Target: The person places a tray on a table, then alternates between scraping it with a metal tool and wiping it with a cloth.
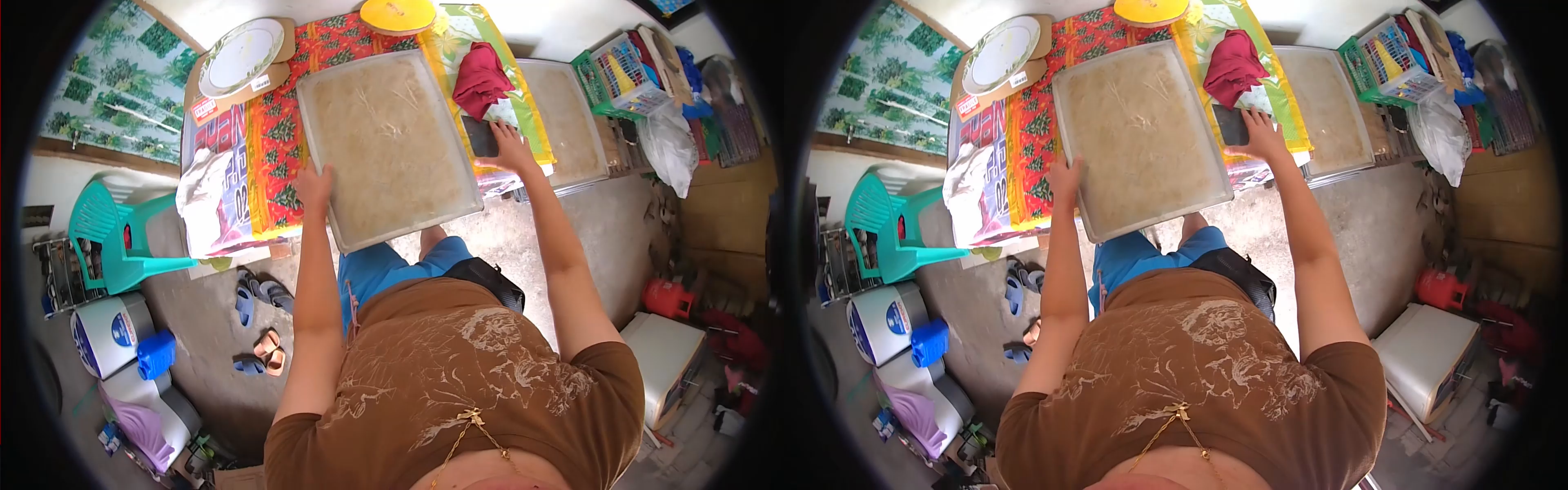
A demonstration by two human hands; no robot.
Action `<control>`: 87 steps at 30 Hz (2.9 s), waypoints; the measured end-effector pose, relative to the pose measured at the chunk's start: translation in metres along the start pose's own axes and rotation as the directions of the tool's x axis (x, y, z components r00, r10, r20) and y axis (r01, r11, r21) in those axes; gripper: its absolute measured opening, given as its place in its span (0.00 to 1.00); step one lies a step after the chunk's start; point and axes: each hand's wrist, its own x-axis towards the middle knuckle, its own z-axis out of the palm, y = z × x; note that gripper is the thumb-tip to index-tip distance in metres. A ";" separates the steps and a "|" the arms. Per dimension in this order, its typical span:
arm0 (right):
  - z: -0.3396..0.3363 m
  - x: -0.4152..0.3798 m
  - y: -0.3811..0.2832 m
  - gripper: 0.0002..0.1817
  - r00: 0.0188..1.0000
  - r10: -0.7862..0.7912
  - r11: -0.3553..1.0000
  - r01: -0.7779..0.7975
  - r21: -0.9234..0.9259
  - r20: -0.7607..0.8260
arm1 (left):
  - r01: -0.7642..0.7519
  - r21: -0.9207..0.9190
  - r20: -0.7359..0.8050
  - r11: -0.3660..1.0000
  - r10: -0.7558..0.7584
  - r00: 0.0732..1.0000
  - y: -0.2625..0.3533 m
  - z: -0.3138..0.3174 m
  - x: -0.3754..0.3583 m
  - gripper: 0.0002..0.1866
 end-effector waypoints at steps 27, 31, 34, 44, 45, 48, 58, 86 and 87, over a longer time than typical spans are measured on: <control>0.017 -0.124 -0.137 0.32 0.765 -0.570 0.818 0.562 -0.123 -0.298 | -0.292 0.061 -0.173 0.954 0.298 0.939 -0.012 0.007 -0.026 0.29; 0.046 -0.133 -0.159 0.33 0.775 -0.595 0.803 0.558 -0.210 -0.214 | -0.305 0.109 -0.220 0.946 0.322 0.921 -0.007 0.005 -0.032 0.29; 0.057 -0.132 -0.168 0.34 0.781 -0.582 0.809 0.527 -0.260 -0.228 | -0.288 0.129 -0.189 0.949 0.308 0.932 -0.006 0.005 -0.031 0.29; 0.058 -0.061 -0.176 0.36 0.778 -0.582 0.804 0.509 -0.306 -0.236 | -0.327 0.155 -0.261 0.932 0.358 0.897 -0.007 0.008 -0.031 0.27; 0.057 -0.039 -0.176 0.32 0.743 -0.592 0.803 0.512 -0.306 -0.311 | -0.327 0.156 -0.261 0.932 0.359 0.896 -0.007 0.009 -0.031 0.27; 0.044 -0.005 -0.182 0.29 0.787 -0.537 0.843 0.485 -0.232 -0.303 | -0.313 0.152 -0.251 0.938 0.342 0.905 -0.006 0.008 -0.031 0.27; -0.037 0.046 -0.132 0.30 0.924 -0.055 0.866 0.233 0.443 -0.379 | -0.274 0.123 -0.259 0.954 0.298 0.919 0.000 0.003 -0.033 0.27; -0.007 0.128 -0.107 0.48 0.769 0.071 0.997 -0.048 0.053 -0.636 | -0.250 0.176 -0.274 0.952 0.291 0.917 0.002 0.002 -0.035 0.26; -0.007 0.131 -0.106 0.48 0.781 0.124 0.992 -0.087 0.090 -0.612 | -0.243 0.175 -0.269 0.954 0.283 0.921 0.002 0.002 -0.034 0.26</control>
